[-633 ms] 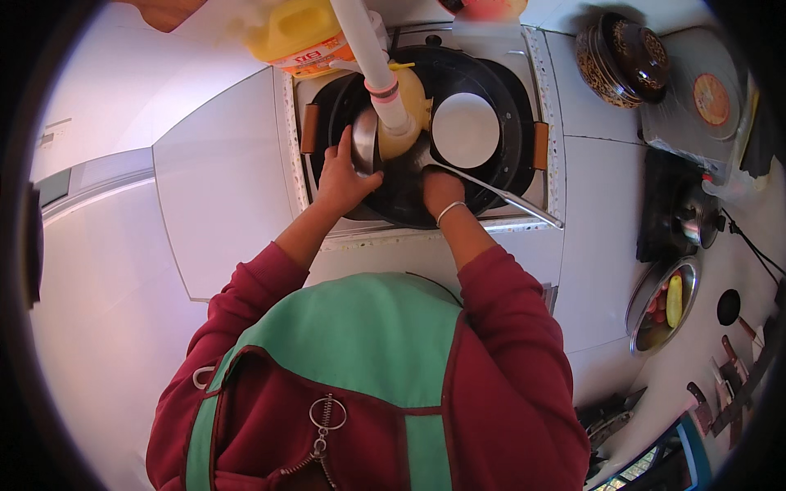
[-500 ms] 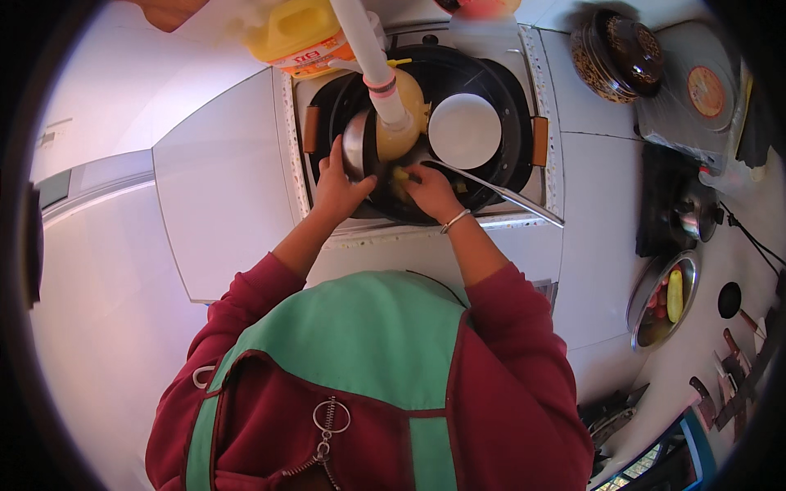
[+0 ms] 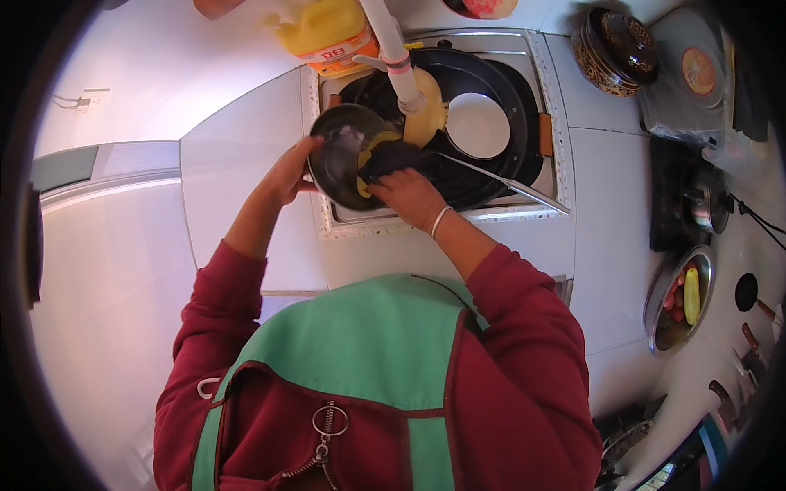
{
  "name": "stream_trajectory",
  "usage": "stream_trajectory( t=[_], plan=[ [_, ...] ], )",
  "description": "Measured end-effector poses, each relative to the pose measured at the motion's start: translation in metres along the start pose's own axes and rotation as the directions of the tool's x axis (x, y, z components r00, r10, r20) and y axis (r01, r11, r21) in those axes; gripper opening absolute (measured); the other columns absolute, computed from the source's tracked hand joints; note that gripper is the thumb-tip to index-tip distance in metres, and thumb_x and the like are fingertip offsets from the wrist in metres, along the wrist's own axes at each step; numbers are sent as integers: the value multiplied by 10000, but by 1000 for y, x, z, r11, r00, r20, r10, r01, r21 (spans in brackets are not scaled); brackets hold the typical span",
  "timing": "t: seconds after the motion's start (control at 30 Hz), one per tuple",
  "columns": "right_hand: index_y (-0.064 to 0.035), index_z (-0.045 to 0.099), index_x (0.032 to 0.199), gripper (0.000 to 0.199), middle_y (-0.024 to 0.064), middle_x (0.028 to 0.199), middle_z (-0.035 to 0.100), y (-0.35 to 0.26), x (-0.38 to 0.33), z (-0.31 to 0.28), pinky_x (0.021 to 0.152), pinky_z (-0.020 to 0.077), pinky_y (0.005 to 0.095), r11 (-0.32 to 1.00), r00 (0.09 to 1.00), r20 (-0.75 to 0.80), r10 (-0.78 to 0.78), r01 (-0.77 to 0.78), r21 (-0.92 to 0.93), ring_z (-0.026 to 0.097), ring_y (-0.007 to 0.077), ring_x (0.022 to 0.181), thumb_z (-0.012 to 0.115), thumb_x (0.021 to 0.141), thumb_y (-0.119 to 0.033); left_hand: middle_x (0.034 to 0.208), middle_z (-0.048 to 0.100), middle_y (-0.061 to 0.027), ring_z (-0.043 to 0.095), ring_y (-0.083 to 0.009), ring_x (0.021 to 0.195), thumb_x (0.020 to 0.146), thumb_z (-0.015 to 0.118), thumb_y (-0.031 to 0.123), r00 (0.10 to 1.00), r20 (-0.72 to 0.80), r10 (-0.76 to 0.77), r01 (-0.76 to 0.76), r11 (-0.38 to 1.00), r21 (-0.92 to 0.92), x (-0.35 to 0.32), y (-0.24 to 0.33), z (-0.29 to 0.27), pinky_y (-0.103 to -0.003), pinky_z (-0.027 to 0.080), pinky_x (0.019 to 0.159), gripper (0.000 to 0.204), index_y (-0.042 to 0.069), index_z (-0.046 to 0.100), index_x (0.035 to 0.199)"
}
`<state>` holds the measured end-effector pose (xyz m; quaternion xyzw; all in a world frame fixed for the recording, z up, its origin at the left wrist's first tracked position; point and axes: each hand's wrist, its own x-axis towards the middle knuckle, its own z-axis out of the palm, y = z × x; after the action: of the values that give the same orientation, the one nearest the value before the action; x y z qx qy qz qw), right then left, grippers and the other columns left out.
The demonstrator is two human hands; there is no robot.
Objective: The person transfers food from a metal bowl to a small ceramic bowl using chopsticks, takes a piece of bread from a yellow basket, then wipes down the kitchen counter with a cloth and washes several bowls and a pot in the sink.
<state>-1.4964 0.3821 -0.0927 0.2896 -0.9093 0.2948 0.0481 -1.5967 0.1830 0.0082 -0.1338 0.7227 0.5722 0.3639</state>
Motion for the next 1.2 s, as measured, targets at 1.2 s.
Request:
stream_trajectory(
  t=[1.2],
  plan=[
    [-109,623,935,189,72,964,601,-44,5,-15,699,509,368,949,948,-252,195,-117,294,585,285,864,550,761,-121,1161,475,-165,497,-251,1034,743,636,195,679,-338,652,-445,732,516,-1,-62,60,-327,402,882,658,-3,361,1307]
  ],
)
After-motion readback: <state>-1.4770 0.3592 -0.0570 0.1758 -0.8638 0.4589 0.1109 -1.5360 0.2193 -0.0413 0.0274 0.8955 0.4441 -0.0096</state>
